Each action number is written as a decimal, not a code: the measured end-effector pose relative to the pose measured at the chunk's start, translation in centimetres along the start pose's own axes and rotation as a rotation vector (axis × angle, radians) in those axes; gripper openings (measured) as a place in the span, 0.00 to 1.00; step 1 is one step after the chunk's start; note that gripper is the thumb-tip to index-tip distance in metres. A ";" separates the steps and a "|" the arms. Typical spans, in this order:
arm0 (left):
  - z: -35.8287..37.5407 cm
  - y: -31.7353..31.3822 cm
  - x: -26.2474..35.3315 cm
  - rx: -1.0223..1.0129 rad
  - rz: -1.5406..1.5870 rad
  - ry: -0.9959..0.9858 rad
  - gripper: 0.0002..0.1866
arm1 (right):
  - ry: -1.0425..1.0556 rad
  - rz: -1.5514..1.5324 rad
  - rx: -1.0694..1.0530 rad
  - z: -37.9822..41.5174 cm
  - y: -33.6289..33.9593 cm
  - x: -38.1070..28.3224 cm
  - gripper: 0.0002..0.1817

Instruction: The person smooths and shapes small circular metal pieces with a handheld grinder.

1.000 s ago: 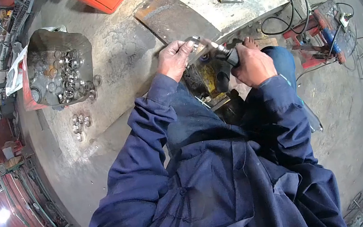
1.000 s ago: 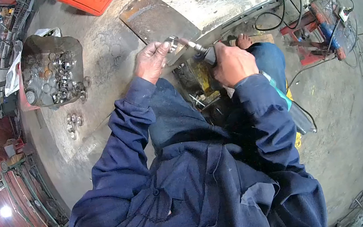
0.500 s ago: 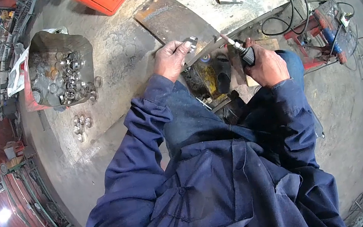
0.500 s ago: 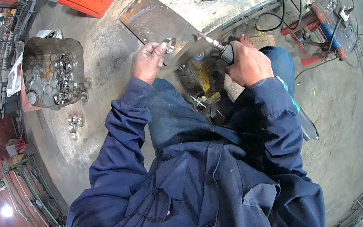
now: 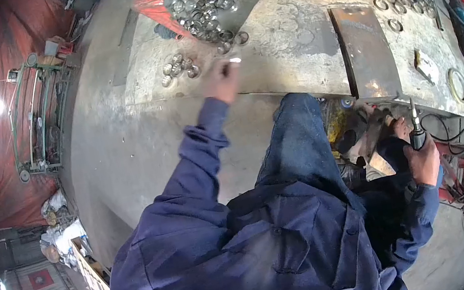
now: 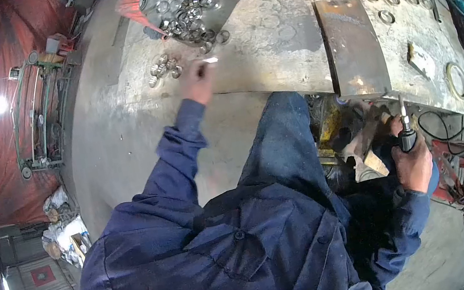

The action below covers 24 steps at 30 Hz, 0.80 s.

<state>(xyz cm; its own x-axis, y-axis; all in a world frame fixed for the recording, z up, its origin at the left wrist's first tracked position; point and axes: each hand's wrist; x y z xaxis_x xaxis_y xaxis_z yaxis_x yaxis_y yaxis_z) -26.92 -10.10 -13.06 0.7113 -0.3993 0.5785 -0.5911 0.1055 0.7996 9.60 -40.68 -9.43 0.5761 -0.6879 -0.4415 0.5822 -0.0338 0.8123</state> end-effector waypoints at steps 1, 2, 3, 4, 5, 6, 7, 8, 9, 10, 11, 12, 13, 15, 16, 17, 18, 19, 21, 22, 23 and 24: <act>-0.1 1.1 -4.2 0.112 -0.180 0.050 0.09 | 0.007 -0.014 0.007 0.1 0.1 -0.2 0.22; 0.0 3.0 -6.2 0.139 -0.229 0.124 0.09 | 0.007 -0.010 0.013 0.2 0.3 -0.6 0.22; -0.2 4.4 -9.1 0.148 -0.285 0.226 0.09 | -0.001 -0.022 -0.005 0.3 0.5 -1.0 0.21; -0.5 5.3 -11.4 0.155 -0.341 0.326 0.10 | -0.009 -0.035 -0.021 0.4 0.7 -1.3 0.20; -0.7 6.0 -12.2 0.156 -0.332 0.322 0.10 | -0.012 -0.031 -0.014 0.4 0.7 -1.3 0.20; -0.9 6.6 -12.5 0.137 -0.340 0.387 0.11 | -0.020 0.014 -0.005 0.4 0.5 -1.1 0.20; -1.2 6.8 -12.8 0.117 -0.348 0.451 0.12 | -0.027 0.058 0.004 0.3 0.3 -1.0 0.20; -1.3 6.8 -13.0 0.131 -0.303 0.446 0.13 | -0.021 0.055 0.018 0.2 0.2 -0.8 0.21; -1.6 6.7 -11.9 0.131 -0.297 0.443 0.13 | -0.023 0.058 0.024 0.3 0.3 -1.0 0.21; -1.9 6.4 -9.9 0.216 -0.321 0.445 0.13 | -0.023 0.041 0.025 0.5 0.3 -1.2 0.21; -2.4 5.6 -8.4 0.302 -0.344 0.445 0.13 | -0.024 0.024 0.029 0.6 0.4 -1.5 0.21; -3.2 4.2 -7.7 0.224 -0.323 0.332 0.14 | -0.017 0.009 0.034 0.8 0.5 -1.8 0.21; -3.9 2.7 -6.8 0.148 -0.302 0.221 0.15 | -0.020 0.013 0.040 0.8 0.5 -1.7 0.21; -5.3 0.3 -2.7 -0.021 -0.232 0.050 0.16 | -0.051 0.026 0.016 0.6 0.4 -1.5 0.22; -6.1 -1.3 -2.7 -0.017 -0.226 0.047 0.16 | -0.053 0.012 0.006 1.0 0.8 -2.2 0.22; -7.3 -3.0 -3.3 -0.092 -0.286 0.019 0.14 | -0.051 0.012 0.015 1.0 0.8 -2.4 0.22; -8.0 -3.7 -3.3 -0.168 -0.346 -0.012 0.12 | -0.038 -0.013 0.009 1.0 0.9 -2.3 0.22; -8.4 -4.2 -3.5 -0.168 -0.342 -0.025 0.12 | -0.031 -0.039 0.005 1.1 0.8 -2.0 0.23; -9.0 -5.5 -2.4 -0.168 -0.138 -0.148 0.12 | -0.027 0.007 0.041 0.8 0.1 -0.3 0.25; -8.9 -6.4 -1.1 -0.116 0.058 -0.255 0.13 | -0.028 -0.002 0.054 0.7 0.2 0.8 0.25; -8.0 -6.7 -0.6 -0.123 0.053 -0.240 0.13 | 0.001 -0.009 0.039 0.5 -0.2 1.2 0.24; -6.5 -5.9 1.9 -0.101 0.070 -0.226 0.14 | 0.016 -0.088 0.036 0.4 -0.4 1.1 0.23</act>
<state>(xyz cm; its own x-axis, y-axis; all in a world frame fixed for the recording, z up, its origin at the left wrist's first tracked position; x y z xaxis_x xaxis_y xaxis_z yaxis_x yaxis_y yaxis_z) -19.61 -5.53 -15.58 0.5600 -0.5799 0.5918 -0.5872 0.2261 0.7772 9.77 -41.68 -10.06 0.5327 -0.6692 -0.5180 0.6107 -0.1198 0.7828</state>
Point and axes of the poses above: each hand's wrist, its own z-axis away from the middle knuckle, its own y-axis out of the back of the hand, x = y × z, and after that the axes turned 14 degrees about -x, right-handed
